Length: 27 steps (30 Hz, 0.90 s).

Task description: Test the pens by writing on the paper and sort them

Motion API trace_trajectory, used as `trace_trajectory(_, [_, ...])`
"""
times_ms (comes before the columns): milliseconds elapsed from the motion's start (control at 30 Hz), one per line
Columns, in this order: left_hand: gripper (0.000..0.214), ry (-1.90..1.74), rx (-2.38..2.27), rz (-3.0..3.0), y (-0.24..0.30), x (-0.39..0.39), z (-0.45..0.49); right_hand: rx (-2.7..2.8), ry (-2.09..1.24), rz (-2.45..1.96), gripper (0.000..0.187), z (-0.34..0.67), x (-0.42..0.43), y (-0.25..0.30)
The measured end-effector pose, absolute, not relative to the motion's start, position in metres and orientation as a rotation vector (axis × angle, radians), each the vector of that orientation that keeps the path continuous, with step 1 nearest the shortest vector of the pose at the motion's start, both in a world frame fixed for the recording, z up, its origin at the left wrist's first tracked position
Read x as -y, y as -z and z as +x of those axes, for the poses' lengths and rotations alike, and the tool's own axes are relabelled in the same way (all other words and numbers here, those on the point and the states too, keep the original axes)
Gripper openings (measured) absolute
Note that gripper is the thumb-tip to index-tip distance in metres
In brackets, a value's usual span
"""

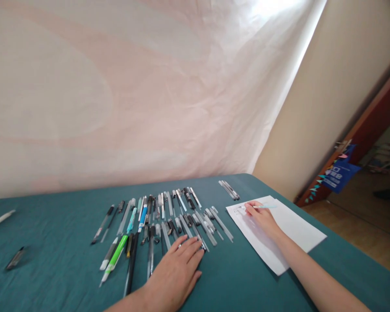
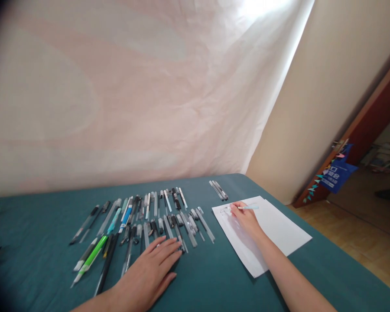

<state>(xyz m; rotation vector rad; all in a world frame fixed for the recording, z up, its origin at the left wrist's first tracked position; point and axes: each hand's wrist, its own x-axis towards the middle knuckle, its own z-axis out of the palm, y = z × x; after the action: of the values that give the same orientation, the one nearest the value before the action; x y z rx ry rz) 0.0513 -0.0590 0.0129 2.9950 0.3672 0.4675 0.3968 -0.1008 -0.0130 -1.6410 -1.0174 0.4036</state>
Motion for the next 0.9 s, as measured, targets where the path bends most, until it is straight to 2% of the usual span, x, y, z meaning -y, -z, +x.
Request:
trace_trajectory(267, [0.043, -0.419, -0.448, 3.062, -0.012, 0.059, 0.051, 1.053, -0.345, -1.702, 0.021, 0.403, 0.098, 0.027])
trace_trajectory(533, [0.045, -0.407, -0.439, 3.09, -0.012, 0.058, 0.05, 1.11, -0.209, -1.8, 0.027, 0.405, 0.102, 0.029])
trace_trajectory(900, [0.043, -0.452, -0.402, 3.1, -0.014, 0.059, 0.051, 1.166, -0.139, -1.894, 0.025, 0.409, 0.1, 0.032])
